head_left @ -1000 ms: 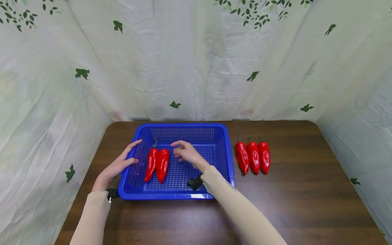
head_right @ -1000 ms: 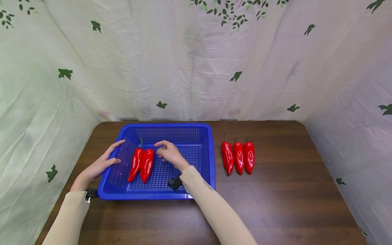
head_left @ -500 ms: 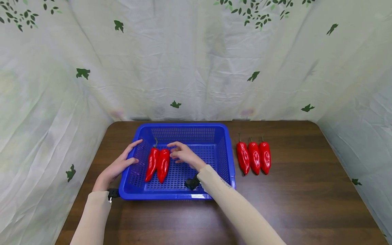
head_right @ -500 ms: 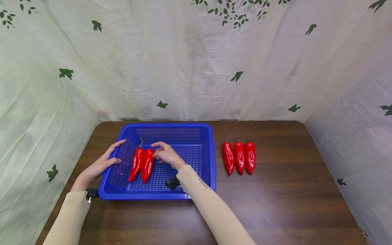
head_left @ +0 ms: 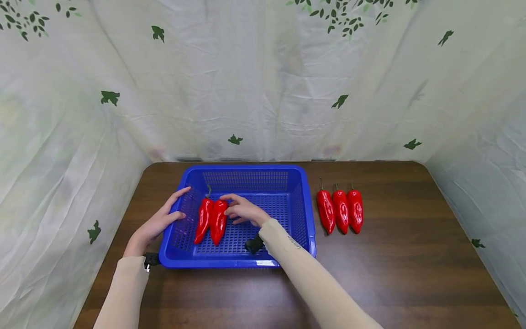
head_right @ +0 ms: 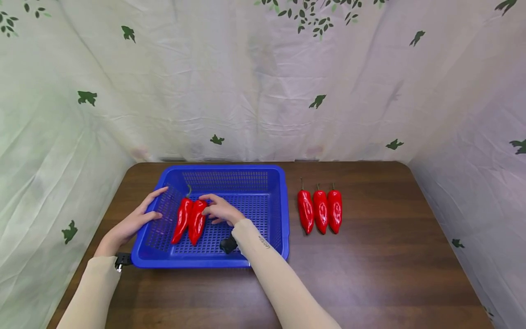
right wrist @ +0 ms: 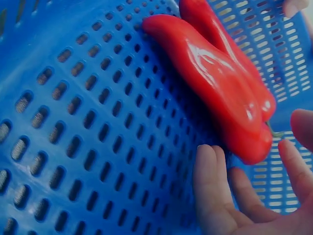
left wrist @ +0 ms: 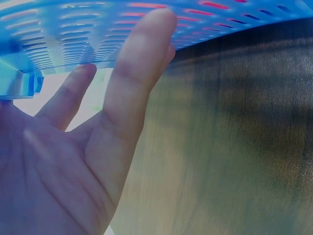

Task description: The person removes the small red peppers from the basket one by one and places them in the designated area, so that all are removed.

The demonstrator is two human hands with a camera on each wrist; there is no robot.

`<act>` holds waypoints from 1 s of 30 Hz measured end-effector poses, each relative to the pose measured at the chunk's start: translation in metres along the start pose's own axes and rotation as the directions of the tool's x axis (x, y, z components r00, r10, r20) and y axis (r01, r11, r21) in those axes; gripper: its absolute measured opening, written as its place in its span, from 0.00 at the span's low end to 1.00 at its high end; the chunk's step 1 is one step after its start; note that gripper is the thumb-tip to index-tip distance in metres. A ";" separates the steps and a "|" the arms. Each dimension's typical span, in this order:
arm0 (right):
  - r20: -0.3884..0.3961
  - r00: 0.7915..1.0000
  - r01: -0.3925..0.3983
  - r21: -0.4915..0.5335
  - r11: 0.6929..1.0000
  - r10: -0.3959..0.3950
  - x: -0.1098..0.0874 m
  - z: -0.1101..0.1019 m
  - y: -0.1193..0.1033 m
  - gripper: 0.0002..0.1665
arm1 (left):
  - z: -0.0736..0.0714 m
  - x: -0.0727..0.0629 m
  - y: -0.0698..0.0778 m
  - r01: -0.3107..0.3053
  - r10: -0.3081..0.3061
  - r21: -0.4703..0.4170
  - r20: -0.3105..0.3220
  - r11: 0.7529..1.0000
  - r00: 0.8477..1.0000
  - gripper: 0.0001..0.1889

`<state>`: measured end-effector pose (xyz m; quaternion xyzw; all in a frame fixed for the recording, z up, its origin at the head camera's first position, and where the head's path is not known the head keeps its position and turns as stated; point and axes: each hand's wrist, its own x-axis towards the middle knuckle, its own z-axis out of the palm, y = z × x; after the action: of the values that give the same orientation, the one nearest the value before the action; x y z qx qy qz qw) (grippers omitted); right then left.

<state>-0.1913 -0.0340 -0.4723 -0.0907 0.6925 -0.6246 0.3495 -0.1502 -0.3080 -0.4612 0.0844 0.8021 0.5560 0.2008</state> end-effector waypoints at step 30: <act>-0.135 0.984 0.093 -0.187 0.978 -0.120 0.011 0.011 0.006 0.28 | 0.001 -0.001 -0.001 0.000 0.000 0.000 -0.011 1.000 1.000 0.36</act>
<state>-0.1912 -0.0474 -0.4814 -0.1133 0.7639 -0.5822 0.2544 -0.1491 -0.3080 -0.4621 0.0813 0.8034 0.5562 0.1965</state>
